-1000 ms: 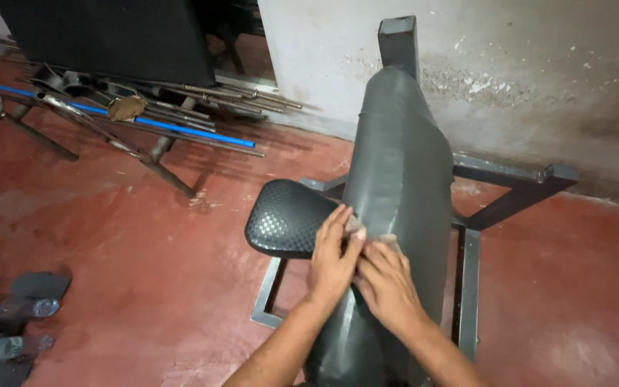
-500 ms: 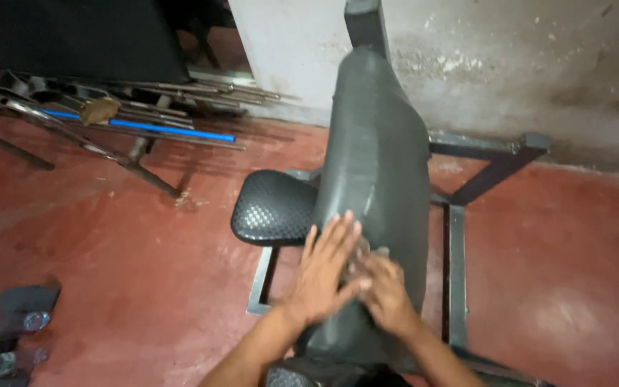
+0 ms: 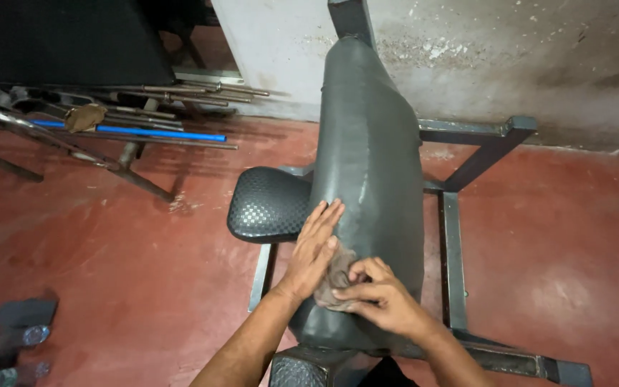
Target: Wiping down a preacher curl bench and a window sill track using a cloth.
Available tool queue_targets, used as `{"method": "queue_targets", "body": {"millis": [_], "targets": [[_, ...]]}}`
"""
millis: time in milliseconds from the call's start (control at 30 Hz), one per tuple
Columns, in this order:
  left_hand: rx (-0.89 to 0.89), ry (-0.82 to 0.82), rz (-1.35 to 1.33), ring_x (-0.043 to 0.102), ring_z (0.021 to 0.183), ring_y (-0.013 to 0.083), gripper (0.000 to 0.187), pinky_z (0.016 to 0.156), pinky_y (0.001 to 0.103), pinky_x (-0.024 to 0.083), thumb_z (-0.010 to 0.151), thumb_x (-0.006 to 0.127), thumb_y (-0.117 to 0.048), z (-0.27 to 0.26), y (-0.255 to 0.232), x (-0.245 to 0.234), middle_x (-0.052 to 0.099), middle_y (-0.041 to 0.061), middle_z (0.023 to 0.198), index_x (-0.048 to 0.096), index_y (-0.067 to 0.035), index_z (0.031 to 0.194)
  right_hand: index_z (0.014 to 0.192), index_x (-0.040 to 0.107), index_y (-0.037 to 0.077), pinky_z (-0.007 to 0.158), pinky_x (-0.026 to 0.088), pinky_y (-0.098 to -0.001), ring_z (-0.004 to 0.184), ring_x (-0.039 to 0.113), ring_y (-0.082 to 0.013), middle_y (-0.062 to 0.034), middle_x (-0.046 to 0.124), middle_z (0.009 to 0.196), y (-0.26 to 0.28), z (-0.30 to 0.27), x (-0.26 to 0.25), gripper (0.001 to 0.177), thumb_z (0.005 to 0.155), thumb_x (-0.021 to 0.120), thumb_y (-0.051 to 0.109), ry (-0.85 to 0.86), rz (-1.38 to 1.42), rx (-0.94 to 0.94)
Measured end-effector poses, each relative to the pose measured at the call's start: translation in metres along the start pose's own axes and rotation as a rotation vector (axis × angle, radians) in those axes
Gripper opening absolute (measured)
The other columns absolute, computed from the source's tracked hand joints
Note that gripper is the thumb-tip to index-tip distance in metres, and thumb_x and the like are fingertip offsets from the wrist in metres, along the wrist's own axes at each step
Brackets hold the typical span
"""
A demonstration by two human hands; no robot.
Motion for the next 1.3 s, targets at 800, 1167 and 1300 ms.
{"method": "queue_targets", "body": {"millis": [800, 1167, 1300], "targets": [[0.079, 0.065, 0.621, 0.021, 0.15, 0.0355, 0.081, 0.115, 0.061, 0.016, 0.087, 0.064, -0.051, 0.004, -0.028, 0.016, 0.027, 0.018, 0.162, 0.043, -0.003, 0.149, 0.128, 0.065, 0.007, 0.107, 0.043, -0.0382, 0.121, 0.057, -0.0302, -0.0123, 0.061, 0.124, -0.048, -0.04, 0.013, 0.036, 0.092, 0.07, 0.009, -0.747, -0.037, 0.394], [0.192, 0.262, 0.691, 0.034, 0.146, 0.0315, 0.07, 0.117, 0.058, 0.022, 0.091, 0.062, -0.048, 0.011, -0.035, 0.026, 0.043, 0.011, 0.156, 0.05, -0.005, 0.145, 0.14, 0.06, 0.006, 0.098, 0.046, -0.0405, 0.11, 0.056, -0.0334, -0.016, 0.058, 0.118, -0.141, -0.053, 0.021, 0.045, 0.095, 0.066, 0.003, -0.78, -0.255, 0.55], [0.193, 0.234, 0.705, 0.039, 0.144, 0.0297, 0.059, 0.12, 0.057, 0.024, 0.093, 0.063, -0.04, 0.013, -0.024, 0.03, 0.049, 0.008, 0.151, 0.055, -0.007, 0.141, 0.136, 0.064, 0.007, 0.097, 0.046, -0.0389, 0.113, 0.055, -0.0328, -0.0166, 0.057, 0.117, -0.072, -0.024, 0.017, 0.053, 0.083, 0.064, -0.002, -0.713, -0.314, 0.281]]}}
Point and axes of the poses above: each hand's wrist, its own z-axis towards the middle knuckle, its own x-axis out of the palm, y = z × x, the point moved 4 cm from there along z, towards the middle knuckle
